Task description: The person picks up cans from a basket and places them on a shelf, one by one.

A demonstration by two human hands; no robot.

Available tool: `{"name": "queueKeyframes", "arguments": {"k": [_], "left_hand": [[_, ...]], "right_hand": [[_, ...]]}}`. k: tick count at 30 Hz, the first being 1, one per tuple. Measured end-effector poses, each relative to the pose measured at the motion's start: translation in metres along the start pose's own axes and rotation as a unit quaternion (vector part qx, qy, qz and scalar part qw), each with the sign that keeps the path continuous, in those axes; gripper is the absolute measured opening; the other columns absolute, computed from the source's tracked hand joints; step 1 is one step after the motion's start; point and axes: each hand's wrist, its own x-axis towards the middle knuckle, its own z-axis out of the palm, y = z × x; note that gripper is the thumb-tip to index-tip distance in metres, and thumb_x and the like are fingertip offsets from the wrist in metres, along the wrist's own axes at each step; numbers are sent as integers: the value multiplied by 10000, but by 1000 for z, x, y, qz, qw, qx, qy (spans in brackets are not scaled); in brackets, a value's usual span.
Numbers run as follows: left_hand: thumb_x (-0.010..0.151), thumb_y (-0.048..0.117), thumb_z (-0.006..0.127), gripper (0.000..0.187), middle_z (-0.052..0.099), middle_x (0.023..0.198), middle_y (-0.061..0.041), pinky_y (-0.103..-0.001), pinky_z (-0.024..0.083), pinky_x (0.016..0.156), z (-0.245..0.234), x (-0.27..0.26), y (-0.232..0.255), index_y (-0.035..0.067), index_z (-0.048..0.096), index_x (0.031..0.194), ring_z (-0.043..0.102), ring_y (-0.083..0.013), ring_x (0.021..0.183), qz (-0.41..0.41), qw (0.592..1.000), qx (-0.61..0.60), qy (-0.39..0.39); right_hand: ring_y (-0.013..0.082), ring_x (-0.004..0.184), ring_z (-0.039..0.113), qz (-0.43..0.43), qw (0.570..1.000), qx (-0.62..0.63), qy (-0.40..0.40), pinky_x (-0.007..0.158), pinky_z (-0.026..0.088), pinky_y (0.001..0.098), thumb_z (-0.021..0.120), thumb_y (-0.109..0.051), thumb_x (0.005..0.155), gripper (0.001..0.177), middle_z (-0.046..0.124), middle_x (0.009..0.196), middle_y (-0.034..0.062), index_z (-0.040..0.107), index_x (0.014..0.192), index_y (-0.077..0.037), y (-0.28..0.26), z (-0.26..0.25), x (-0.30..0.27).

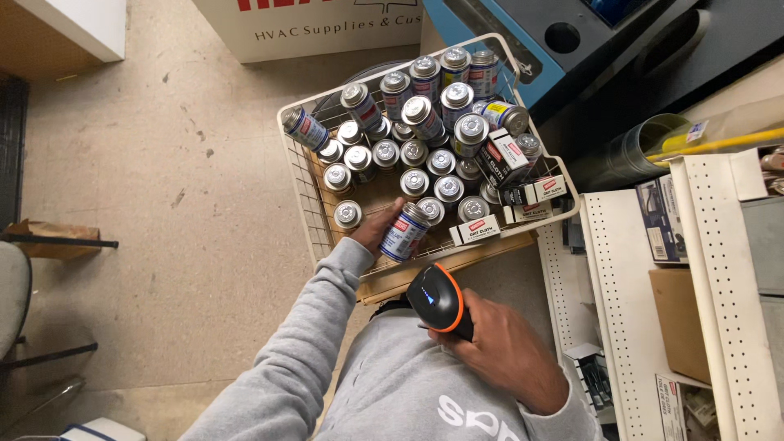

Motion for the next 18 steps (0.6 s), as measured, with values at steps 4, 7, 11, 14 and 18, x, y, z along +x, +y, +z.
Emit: {"name": "queueKeyframes", "arguments": {"k": [4,7,11,14,18], "left_hand": [[1134,690,727,717,909,1115,-274,-548,767,692,5,0,1,16,806,1366,887,-382,829,-5,999,46,-24],[1136,691,720,719,912,1086,-268,-525,758,637,7,3,-1,6,814,1335,875,-365,764,7,997,67,-21],[1128,699,727,731,908,1068,-267,-543,760,659,5,8,-2,-2,821,1313,876,-383,770,-4,997,74,-23],[1100,688,769,708,913,1085,-238,-515,754,658,7,12,-3,32,835,1358,871,-346,789,-27,997,68,9],[1079,701,785,734,895,1120,-287,-587,764,718,9,20,-3,11,805,1328,869,-383,836,-51,997,61,-14]], "right_hand": [[391,1166,883,19,1000,-11,-5,927,632,522,897,-704,988,604,967,1296,6,768,1411,-293,-4,-4,-3],[411,1164,877,29,999,-16,-6,925,629,535,890,-715,987,612,965,1288,22,765,1416,-296,-4,-6,-4],[398,1144,885,28,1000,-11,1,931,637,524,919,-703,972,608,974,1267,15,772,1396,-293,2,-5,-3],[405,1133,886,-2,1000,2,19,923,634,527,893,-708,994,604,972,1249,39,766,1399,-278,8,-4,-4],[412,1135,882,29,999,2,30,922,636,548,902,-758,977,643,961,1268,44,753,1379,-278,15,-3,-4]]}}
